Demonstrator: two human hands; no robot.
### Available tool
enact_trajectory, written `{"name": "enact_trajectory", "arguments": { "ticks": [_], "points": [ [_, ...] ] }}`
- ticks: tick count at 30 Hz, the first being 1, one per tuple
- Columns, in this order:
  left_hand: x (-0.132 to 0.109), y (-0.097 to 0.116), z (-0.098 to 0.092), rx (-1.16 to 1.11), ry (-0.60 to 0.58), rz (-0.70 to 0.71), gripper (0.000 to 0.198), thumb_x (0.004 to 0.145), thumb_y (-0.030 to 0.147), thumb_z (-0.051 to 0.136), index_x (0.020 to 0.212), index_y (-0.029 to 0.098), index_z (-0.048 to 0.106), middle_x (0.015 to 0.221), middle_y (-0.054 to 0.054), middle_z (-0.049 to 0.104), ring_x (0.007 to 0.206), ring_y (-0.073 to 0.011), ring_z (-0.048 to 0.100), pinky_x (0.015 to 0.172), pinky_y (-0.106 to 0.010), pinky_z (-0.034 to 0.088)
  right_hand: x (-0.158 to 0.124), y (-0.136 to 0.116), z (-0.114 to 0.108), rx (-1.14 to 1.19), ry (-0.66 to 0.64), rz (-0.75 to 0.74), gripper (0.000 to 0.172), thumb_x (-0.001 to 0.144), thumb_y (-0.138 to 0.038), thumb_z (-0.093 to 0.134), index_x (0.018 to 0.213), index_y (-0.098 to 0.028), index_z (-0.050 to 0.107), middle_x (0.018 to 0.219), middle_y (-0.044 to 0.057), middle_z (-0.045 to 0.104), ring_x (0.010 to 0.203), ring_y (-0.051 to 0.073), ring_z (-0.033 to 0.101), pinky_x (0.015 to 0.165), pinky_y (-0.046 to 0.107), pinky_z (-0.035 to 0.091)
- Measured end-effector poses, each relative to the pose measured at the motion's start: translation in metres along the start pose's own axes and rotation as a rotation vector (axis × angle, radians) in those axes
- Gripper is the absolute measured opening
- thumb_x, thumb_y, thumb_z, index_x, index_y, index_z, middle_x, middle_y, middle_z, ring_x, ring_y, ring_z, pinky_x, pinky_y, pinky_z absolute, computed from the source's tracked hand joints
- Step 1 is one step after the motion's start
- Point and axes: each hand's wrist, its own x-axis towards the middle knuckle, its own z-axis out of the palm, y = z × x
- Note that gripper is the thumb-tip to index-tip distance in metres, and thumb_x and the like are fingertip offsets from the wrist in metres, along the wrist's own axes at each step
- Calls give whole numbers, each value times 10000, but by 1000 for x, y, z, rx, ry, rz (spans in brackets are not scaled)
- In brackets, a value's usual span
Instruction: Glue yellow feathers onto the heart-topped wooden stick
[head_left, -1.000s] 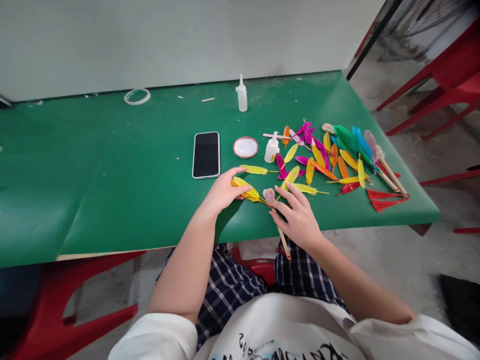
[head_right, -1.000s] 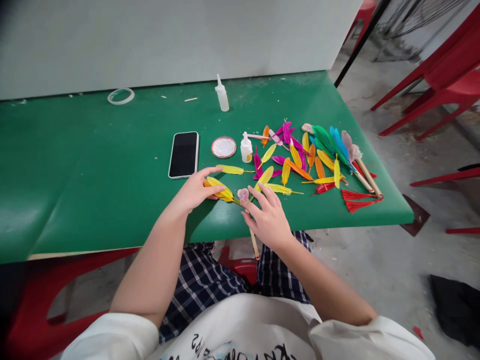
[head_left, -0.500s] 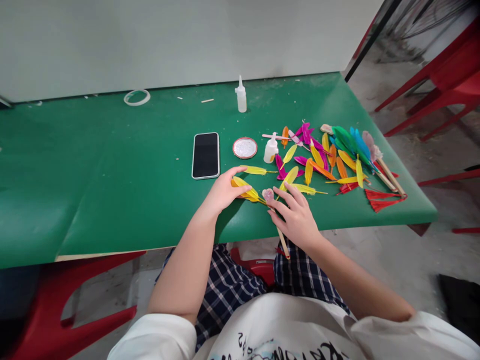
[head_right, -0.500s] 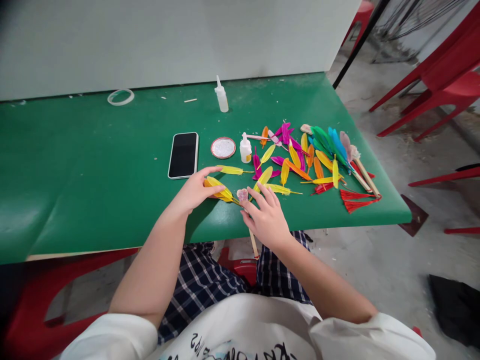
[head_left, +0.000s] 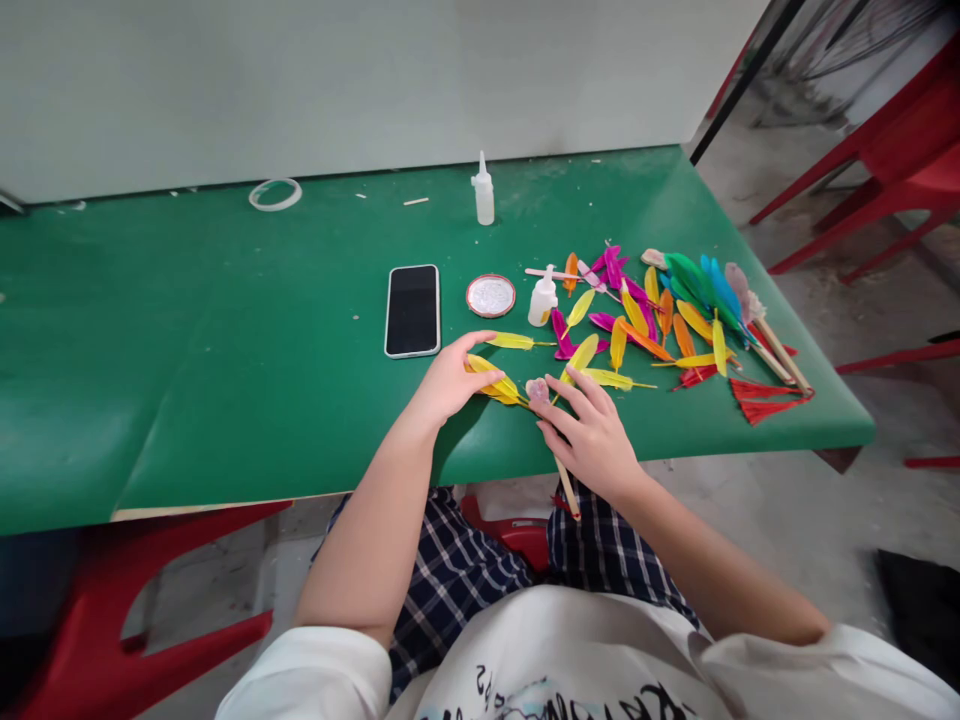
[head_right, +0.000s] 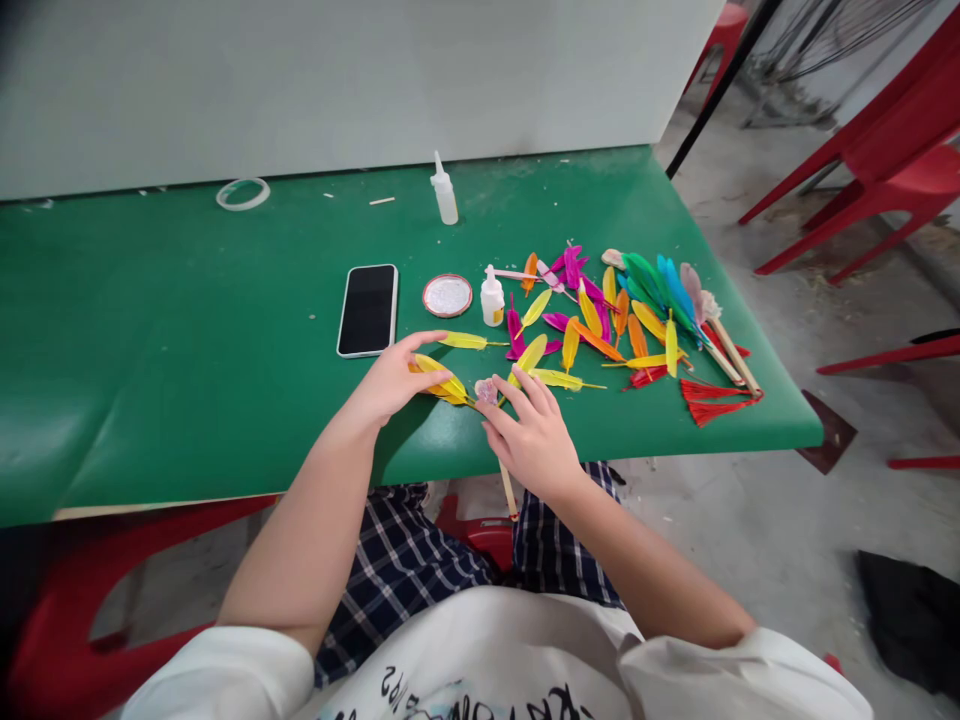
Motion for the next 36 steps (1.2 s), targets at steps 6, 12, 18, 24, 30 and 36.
{"name": "enact_trajectory", "arguments": {
  "ticks": [6,12,18,24,30,36],
  "points": [
    [-1,3,2,-2,6,4,537,672,132,661,1187,190,519,642,33,575,563,-86,543,572,-203,457,-1,1,1,16,12,-16,254,827,-234,526,1056,-245,636,1242,30,561,1281,272,354,1046,456,337],
    [-1,2,3,13,11,20,526,677,142,658,1184,190,521,647,29,566,572,-96,545,566,-210,455,0,1,2,35,16,-10,247,818,-217,530,1037,-248,640,1228,40,568,1292,273,340,1042,483,335],
    [1,-1,2,-5,0,9,552,690,147,663,1214,198,498,680,7,611,633,-126,601,624,-250,492,0,2,0,53,17,-5,264,820,-222,527,1060,-251,633,1246,48,552,1295,277,337,1035,483,351],
    [2,0,-5,-44,77,-42,480,780,257,607,1238,204,471,712,-28,651,730,-164,640,672,-296,522,-3,4,1,65,43,14,440,818,-227,530,1256,-245,503,1282,68,526,1284,272,358,1014,472,389],
    [0,1,-13,-100,102,-105,407,819,344,555,1200,210,501,745,-33,637,733,-178,650,651,-324,553,-5,4,1,112,112,34,327,797,-216,561,1119,-244,607,1207,67,575,1248,263,403,986,454,424],
    [-2,2,-16,-74,55,-102,467,777,304,617,1213,205,485,727,-36,652,747,-190,659,659,-331,557,-5,3,1,108,102,18,282,791,-216,569,1065,-233,635,1194,65,584,1251,267,398,983,452,424]
  ]
}}
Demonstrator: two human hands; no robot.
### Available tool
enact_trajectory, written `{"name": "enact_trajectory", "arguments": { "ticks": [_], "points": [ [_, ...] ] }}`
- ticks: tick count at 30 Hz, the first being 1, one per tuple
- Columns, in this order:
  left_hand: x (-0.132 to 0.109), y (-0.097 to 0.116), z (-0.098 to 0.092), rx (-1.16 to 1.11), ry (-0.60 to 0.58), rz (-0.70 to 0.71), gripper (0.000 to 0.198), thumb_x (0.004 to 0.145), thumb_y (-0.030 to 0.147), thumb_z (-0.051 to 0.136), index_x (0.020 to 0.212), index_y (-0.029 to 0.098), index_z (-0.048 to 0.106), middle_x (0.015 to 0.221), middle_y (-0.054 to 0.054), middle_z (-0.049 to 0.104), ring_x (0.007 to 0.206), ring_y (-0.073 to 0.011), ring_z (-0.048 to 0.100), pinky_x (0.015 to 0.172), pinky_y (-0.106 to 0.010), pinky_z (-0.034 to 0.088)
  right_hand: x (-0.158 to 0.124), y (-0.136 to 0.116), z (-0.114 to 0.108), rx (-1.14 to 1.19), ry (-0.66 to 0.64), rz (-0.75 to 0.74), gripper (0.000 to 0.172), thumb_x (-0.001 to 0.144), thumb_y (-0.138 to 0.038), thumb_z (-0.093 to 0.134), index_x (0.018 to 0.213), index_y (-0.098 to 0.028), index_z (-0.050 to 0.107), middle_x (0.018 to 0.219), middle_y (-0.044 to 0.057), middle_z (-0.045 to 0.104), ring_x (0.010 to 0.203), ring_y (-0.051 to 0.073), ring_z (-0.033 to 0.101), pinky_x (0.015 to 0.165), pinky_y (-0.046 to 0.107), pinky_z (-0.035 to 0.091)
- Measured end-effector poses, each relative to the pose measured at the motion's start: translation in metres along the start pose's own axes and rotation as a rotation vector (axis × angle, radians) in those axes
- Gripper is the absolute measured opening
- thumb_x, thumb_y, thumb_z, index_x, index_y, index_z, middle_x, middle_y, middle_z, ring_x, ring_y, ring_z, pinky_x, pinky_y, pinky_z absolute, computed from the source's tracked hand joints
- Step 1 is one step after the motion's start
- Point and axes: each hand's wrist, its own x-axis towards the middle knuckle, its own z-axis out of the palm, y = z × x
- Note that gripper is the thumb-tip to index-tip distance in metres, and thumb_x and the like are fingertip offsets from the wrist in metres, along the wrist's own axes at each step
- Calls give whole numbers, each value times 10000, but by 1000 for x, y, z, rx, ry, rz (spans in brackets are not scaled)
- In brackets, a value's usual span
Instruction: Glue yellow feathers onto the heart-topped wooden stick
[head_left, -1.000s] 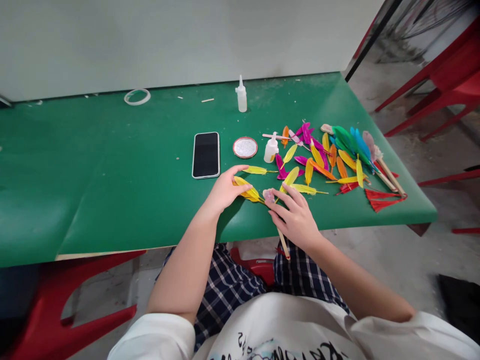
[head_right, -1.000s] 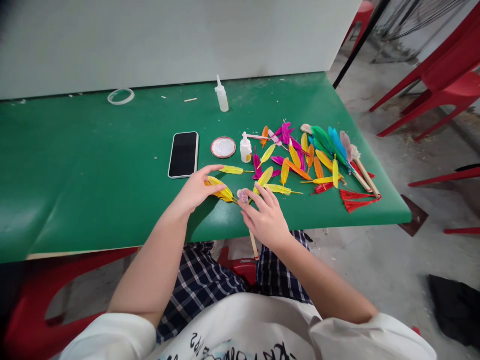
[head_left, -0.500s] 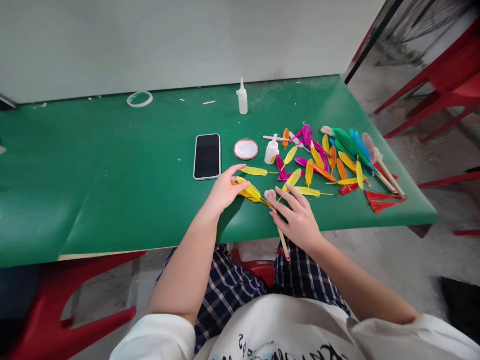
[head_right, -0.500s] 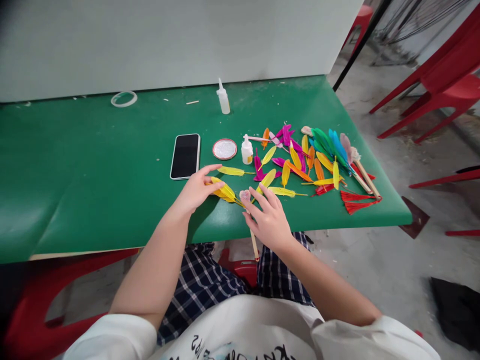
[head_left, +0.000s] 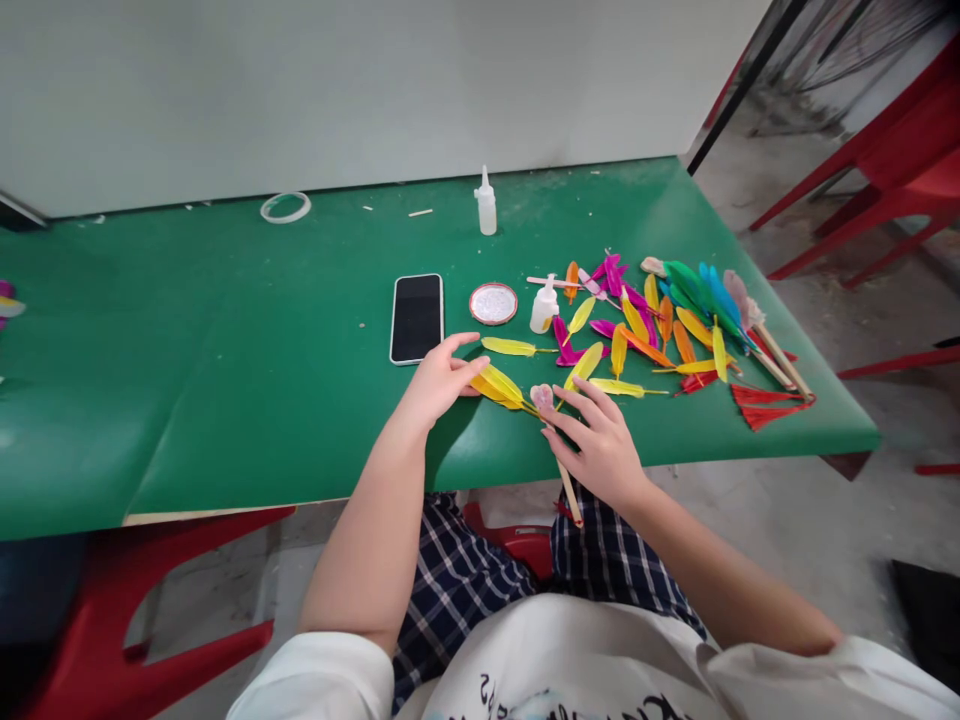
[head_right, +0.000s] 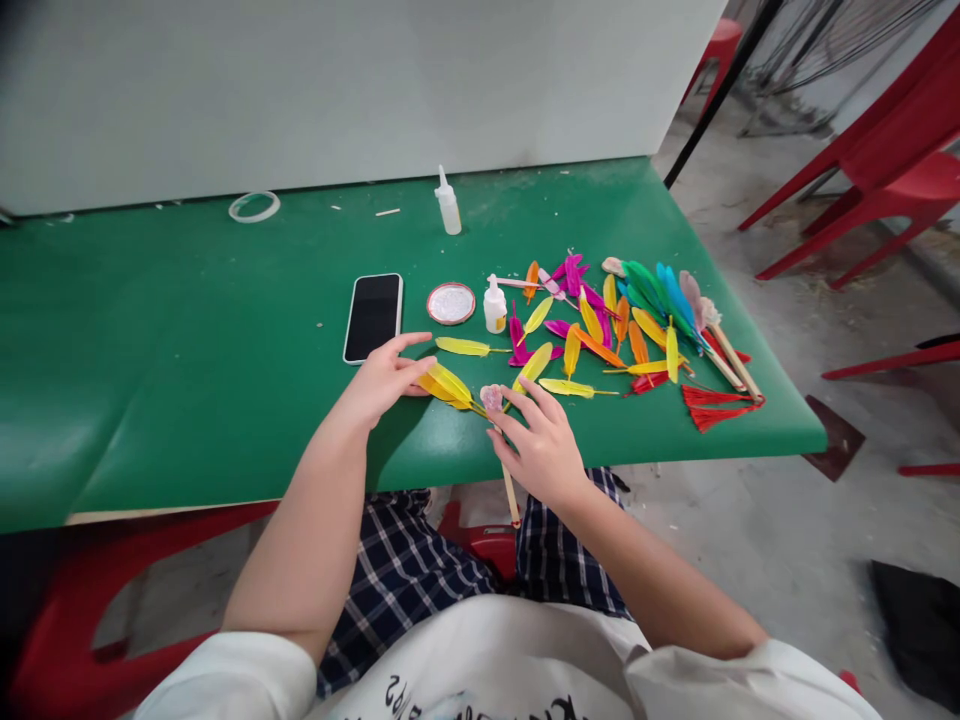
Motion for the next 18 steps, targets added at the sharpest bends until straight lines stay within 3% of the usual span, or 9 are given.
{"name": "enact_trajectory", "arguments": {
  "ticks": [4,10,14,18],
  "points": [
    [1,0,3,37,-20,0,501,740,220,654,1212,197,486,726,-41,672,734,-184,661,644,-313,553,0,0,0,-1,-10,-1,295,790,-212,566,1078,-243,625,1192,58,588,1247,263,404,980,454,426],
    [-4,5,1,84,-73,-67,569,709,279,693,1228,204,472,710,-43,677,661,-186,667,573,-281,555,1,0,0,-10,-21,-8,257,800,-216,557,1044,-240,633,1194,39,591,1235,261,414,982,445,421],
    [-5,5,-3,95,-140,-82,585,712,236,694,1247,203,460,662,-31,669,584,-152,651,565,-254,549,2,-1,-1,-16,-34,3,255,800,-222,557,1043,-234,631,1196,45,589,1239,261,408,984,446,419],
    [-3,4,-4,74,-135,-71,572,723,192,680,1250,192,459,655,-23,664,583,-140,647,585,-258,556,2,-1,0,-19,-35,5,260,800,-227,554,1050,-233,626,1196,48,588,1243,263,403,985,447,416]
  ]
}}
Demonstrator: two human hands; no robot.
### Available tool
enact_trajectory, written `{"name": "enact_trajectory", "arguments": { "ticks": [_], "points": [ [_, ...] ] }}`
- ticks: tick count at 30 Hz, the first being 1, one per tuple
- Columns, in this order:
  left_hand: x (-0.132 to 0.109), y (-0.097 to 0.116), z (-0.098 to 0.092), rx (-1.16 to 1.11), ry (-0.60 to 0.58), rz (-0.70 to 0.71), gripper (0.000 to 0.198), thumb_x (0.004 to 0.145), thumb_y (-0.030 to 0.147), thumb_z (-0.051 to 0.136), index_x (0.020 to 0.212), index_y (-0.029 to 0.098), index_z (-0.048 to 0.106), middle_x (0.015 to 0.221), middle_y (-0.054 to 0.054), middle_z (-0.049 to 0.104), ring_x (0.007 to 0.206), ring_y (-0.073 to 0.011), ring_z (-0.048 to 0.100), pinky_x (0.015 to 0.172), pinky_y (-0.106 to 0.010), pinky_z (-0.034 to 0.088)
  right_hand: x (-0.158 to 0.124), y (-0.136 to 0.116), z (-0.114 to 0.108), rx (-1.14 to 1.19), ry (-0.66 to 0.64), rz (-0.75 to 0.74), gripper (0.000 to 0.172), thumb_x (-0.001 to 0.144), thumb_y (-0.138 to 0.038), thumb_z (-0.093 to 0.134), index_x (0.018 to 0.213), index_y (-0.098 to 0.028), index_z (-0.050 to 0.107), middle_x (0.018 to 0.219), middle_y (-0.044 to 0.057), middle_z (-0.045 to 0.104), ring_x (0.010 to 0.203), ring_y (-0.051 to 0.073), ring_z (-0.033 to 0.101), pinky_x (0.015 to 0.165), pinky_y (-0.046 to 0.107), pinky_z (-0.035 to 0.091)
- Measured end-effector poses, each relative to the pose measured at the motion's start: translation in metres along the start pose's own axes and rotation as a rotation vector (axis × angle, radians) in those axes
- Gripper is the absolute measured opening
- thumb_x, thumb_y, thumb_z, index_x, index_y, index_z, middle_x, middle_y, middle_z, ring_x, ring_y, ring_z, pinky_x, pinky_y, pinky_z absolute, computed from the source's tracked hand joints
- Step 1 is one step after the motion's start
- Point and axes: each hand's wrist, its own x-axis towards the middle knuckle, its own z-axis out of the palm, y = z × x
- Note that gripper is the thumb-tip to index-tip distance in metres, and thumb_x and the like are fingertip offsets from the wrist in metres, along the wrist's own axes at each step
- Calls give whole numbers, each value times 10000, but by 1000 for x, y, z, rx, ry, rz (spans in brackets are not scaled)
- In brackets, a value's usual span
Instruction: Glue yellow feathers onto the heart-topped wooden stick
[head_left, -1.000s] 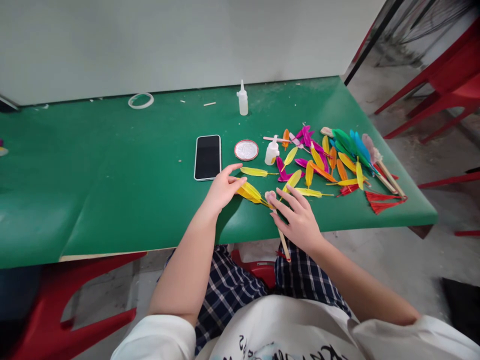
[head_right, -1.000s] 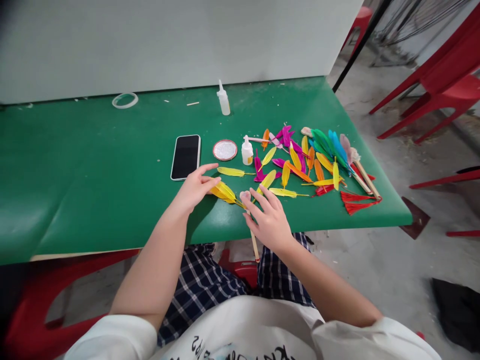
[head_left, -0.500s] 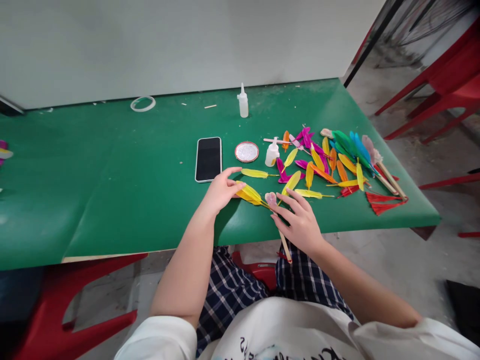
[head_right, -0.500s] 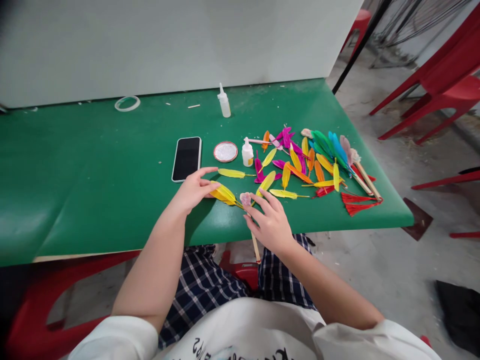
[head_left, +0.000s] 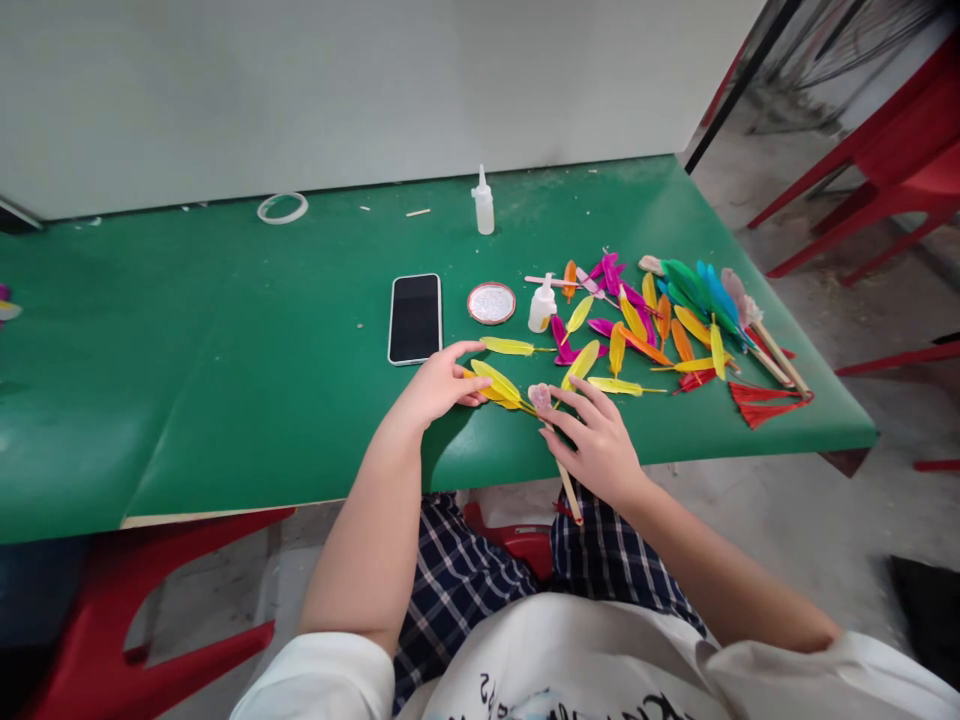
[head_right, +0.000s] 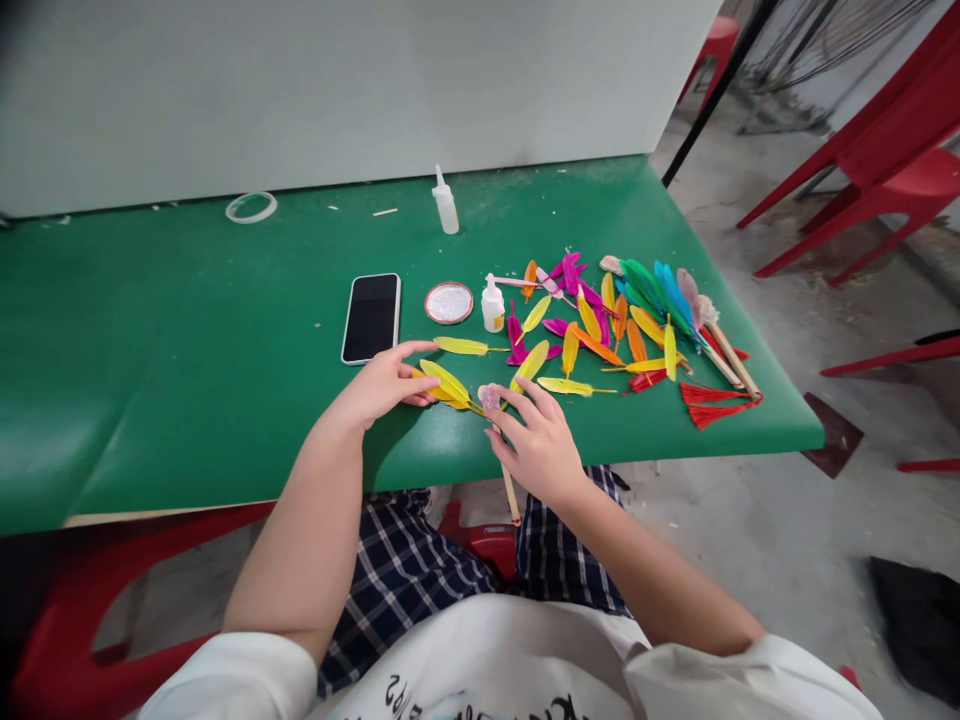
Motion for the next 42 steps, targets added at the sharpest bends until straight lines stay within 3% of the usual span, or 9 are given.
{"name": "enact_trajectory", "arguments": {
  "ticks": [15,22,28,33,42],
  "points": [
    [3,-1,2,-15,11,29,535,732,201,667,1234,194,479,694,-27,666,650,-149,660,595,-255,556,4,0,2,-22,10,1,156,806,-218,544,897,-248,667,1167,34,601,1242,276,397,991,484,377],
    [4,-1,3,-14,11,34,531,728,210,672,1226,191,488,698,-26,659,664,-160,662,602,-271,563,9,-2,1,-53,-28,20,139,820,-230,529,845,-241,665,1170,26,601,1250,278,390,1040,519,296],
    [5,-2,5,9,-2,37,499,746,221,652,1218,201,491,709,-22,653,696,-168,669,613,-270,565,7,0,1,-21,17,-9,144,818,-246,542,888,-237,668,1179,42,593,1250,278,390,1038,510,318],
    [5,-3,6,31,3,45,482,746,186,640,1206,194,499,717,-26,652,691,-164,667,607,-260,561,1,1,-1,-21,85,-9,330,799,-270,579,1125,-233,609,1240,85,549,1239,272,401,1016,466,370],
    [5,-6,6,38,16,62,458,747,187,631,1190,188,512,740,-34,646,724,-174,665,623,-276,563,2,-1,-2,-56,-22,-81,219,812,-314,559,986,-249,675,1254,52,552,1276,297,349,1031,500,325]
  ]
}}
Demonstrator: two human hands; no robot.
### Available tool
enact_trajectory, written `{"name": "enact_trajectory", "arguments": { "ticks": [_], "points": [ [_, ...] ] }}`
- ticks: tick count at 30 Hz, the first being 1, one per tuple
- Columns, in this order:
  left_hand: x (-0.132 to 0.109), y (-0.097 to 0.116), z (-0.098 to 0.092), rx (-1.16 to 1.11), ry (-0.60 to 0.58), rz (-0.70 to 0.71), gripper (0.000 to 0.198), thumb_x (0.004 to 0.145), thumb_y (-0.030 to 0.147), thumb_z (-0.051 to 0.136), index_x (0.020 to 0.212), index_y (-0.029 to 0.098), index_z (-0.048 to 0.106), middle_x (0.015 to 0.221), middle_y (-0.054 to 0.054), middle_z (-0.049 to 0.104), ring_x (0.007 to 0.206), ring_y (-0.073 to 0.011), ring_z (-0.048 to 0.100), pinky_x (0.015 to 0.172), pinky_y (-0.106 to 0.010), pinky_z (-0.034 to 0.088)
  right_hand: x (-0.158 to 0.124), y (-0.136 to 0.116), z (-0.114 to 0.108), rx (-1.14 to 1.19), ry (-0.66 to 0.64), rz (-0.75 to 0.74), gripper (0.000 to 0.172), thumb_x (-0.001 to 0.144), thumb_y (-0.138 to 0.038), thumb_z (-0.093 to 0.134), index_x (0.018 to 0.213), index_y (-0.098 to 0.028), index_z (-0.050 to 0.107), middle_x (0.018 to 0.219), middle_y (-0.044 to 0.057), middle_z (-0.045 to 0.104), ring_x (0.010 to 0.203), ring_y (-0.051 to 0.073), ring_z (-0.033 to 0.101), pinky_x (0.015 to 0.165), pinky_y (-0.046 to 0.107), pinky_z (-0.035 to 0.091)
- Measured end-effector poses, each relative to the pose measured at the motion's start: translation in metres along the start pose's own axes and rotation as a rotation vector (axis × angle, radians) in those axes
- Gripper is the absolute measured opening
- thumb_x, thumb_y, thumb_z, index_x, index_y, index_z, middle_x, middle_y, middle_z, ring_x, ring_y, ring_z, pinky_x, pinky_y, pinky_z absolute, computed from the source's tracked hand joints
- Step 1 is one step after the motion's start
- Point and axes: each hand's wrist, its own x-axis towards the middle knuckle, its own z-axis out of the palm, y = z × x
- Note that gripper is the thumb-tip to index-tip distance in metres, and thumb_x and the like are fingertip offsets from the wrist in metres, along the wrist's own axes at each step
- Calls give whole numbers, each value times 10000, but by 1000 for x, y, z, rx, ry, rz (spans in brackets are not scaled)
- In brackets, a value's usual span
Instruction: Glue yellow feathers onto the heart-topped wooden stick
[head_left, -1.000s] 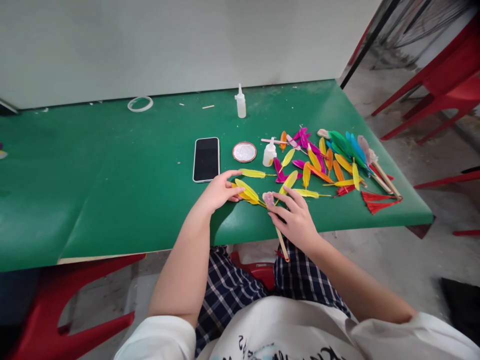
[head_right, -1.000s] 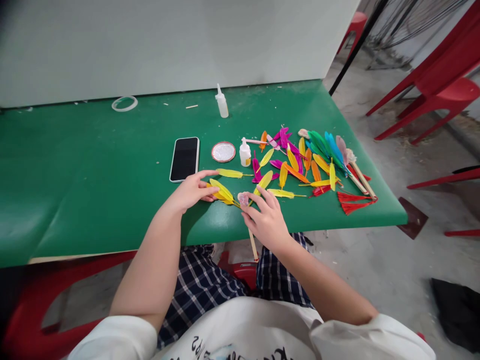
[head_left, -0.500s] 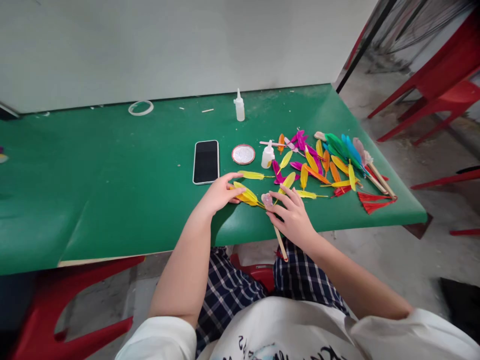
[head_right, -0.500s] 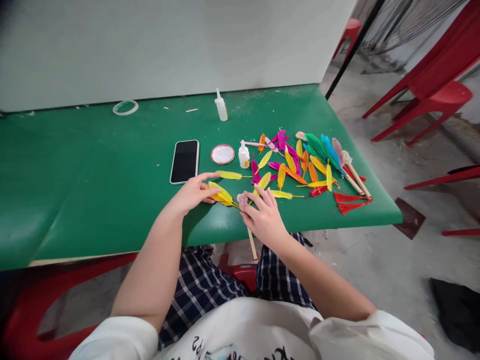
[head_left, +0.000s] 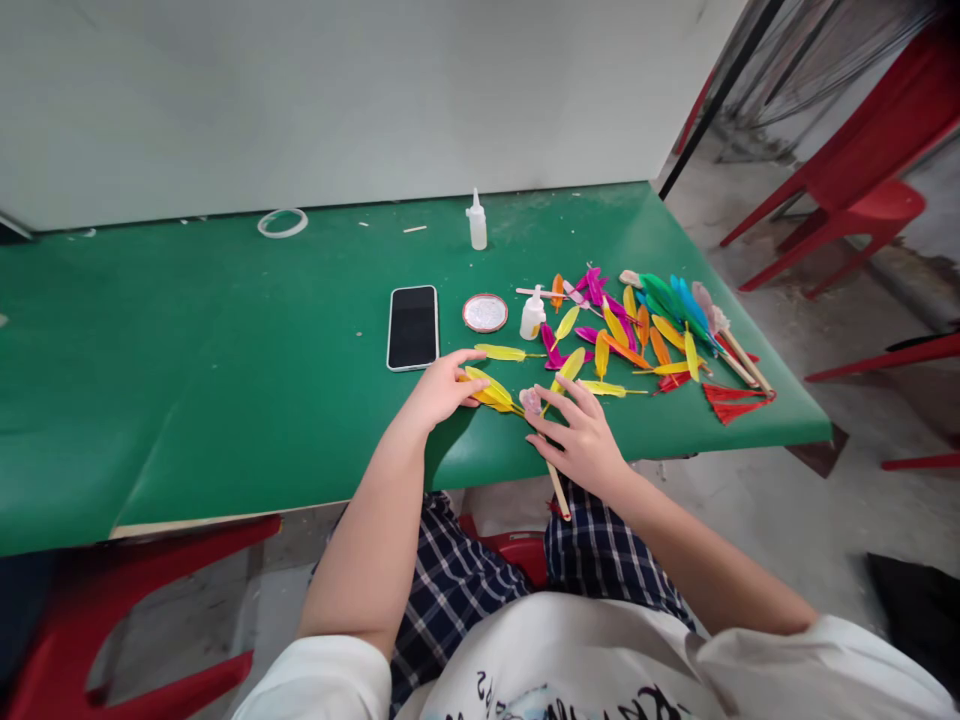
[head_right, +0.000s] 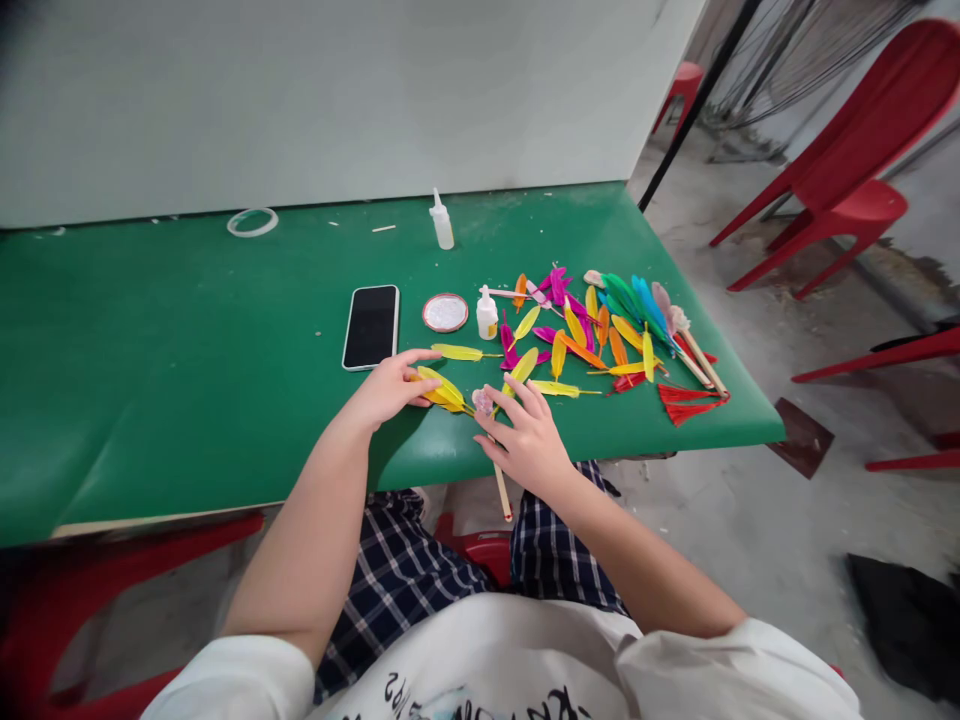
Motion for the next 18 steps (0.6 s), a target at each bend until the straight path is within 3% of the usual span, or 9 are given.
{"name": "enact_trajectory", "arguments": {
  "ticks": [18],
  "points": [
    [2,-3,1,-3,-13,36,464,750,209,620,1197,178,499,737,-32,646,702,-169,665,627,-287,561,3,3,1,-18,-24,-3,218,826,-311,529,973,-260,682,1277,66,521,1322,315,277,1047,533,284]
  ]
}}
